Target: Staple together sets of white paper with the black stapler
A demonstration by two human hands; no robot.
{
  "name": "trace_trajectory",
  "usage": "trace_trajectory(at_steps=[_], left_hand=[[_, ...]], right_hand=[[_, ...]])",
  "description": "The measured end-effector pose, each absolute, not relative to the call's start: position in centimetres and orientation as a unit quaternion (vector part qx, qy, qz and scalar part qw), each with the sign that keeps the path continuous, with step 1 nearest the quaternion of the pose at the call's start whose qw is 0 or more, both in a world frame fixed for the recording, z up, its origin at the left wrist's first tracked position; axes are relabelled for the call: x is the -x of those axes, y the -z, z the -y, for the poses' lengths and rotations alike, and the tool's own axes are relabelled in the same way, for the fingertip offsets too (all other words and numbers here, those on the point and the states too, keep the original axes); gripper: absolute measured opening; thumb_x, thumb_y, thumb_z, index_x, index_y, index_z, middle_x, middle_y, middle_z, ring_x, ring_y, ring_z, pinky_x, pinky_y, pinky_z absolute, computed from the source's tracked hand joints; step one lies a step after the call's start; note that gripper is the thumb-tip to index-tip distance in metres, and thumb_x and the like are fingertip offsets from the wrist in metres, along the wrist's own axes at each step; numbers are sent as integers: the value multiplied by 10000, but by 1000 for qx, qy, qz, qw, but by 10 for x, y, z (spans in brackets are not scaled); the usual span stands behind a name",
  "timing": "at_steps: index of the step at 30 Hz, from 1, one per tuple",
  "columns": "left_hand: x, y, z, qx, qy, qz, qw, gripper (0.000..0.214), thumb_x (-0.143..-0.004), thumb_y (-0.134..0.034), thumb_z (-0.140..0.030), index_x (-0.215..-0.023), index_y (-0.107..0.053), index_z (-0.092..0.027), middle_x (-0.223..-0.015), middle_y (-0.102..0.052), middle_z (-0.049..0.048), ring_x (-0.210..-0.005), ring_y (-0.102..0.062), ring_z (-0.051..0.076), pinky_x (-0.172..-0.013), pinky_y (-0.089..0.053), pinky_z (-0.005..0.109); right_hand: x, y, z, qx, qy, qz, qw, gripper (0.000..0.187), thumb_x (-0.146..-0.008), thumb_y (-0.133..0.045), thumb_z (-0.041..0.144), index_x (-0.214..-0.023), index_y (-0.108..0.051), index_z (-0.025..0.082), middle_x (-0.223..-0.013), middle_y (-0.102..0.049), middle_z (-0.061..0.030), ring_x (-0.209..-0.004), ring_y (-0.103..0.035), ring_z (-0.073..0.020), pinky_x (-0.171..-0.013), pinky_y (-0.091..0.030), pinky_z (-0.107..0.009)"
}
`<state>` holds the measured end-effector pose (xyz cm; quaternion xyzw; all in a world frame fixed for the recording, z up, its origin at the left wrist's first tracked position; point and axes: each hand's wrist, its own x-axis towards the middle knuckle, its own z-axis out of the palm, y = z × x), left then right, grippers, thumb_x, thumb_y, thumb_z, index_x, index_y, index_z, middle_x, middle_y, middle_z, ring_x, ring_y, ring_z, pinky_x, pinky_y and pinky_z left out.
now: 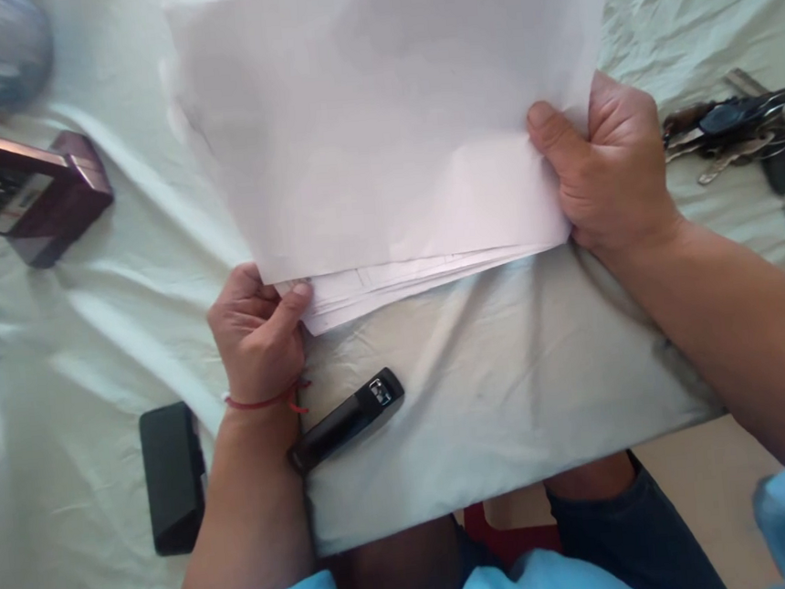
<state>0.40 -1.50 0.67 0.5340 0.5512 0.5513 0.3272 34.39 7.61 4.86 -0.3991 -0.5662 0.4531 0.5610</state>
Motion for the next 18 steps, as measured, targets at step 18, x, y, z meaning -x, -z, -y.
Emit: trace_trajectory(at_steps=[18], left_hand=[[0, -3, 12, -536, -571, -519, 342, 519, -854, -1011, -627, -1135, -764, -267, -1003, -749, 18, -903, -736, 185, -821, -627, 295]], right_hand=[[-344, -49, -77, 402, -478, 533, 571, 243, -919, -673, 271, -1158, -695, 234, -1249, -653, -36, -1194, -660, -197, -1052, -523, -354]])
